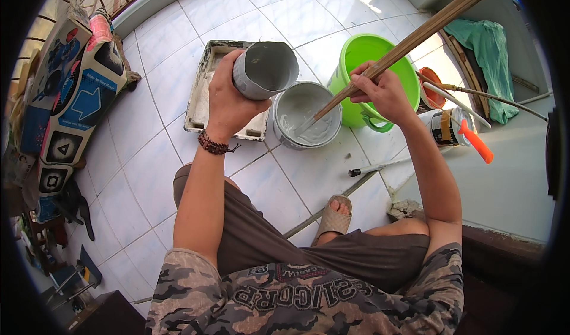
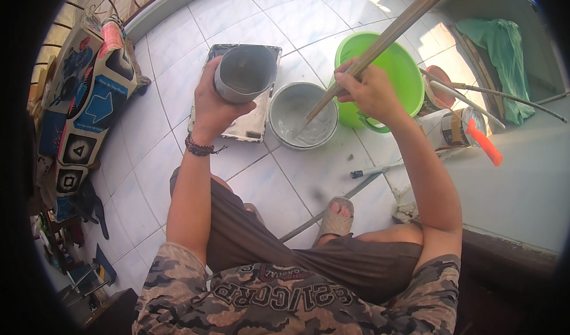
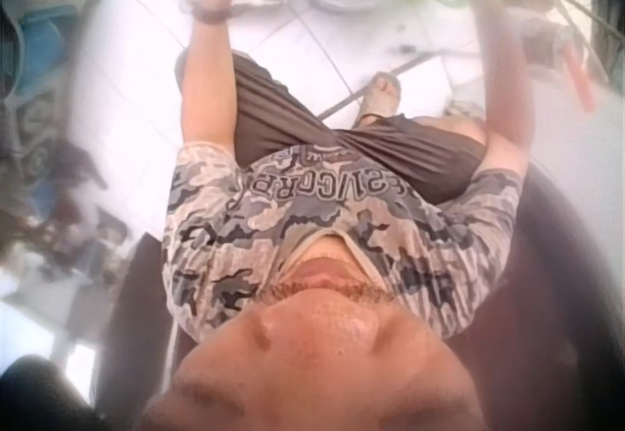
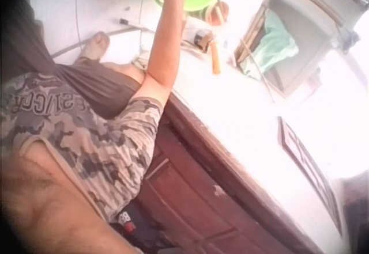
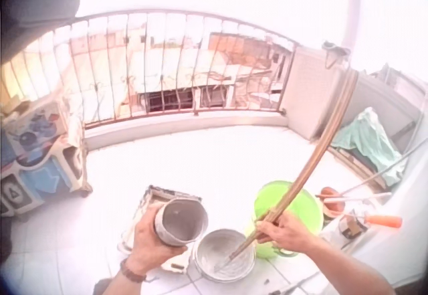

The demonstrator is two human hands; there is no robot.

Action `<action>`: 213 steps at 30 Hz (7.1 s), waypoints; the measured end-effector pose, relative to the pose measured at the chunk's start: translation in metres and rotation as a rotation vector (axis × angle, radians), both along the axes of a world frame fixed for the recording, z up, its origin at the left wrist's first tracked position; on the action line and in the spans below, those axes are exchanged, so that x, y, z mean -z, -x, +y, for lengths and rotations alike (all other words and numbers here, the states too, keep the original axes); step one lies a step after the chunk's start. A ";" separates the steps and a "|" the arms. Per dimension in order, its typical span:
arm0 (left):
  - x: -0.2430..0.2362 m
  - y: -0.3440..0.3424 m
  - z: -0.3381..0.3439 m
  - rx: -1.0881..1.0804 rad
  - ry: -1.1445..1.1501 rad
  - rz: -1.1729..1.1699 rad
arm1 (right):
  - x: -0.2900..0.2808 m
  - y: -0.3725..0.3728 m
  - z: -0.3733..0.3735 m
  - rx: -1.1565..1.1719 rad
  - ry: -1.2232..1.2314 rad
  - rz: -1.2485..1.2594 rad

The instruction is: The person retrieves a green bucket and fills it with water from a large container. They then carry the bucket to a balcony area, pour some water into a paint can, and stir the paint with a wooden stick.

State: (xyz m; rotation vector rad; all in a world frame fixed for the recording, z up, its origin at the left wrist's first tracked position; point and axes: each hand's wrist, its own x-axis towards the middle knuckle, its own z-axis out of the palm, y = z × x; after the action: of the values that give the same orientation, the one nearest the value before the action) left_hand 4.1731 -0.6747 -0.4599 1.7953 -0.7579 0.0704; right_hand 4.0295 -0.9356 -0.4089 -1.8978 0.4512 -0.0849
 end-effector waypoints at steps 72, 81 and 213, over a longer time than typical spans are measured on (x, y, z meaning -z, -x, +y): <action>0.083 0.037 -0.049 0.076 -0.049 0.126 | -0.141 0.039 0.040 0.046 0.295 -0.575; 0.089 0.035 -0.048 0.088 -0.011 0.149 | -0.140 0.027 0.047 0.037 0.241 -0.598; -0.035 0.026 -0.071 0.060 -0.884 -1.457 | -0.001 0.007 -0.035 0.004 0.444 -0.327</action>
State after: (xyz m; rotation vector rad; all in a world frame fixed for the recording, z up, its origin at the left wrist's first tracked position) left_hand 4.1470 -0.7455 -0.4246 2.3849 -2.0818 1.2724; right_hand 4.0222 -0.9705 -0.4083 -2.2618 0.2221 -0.5275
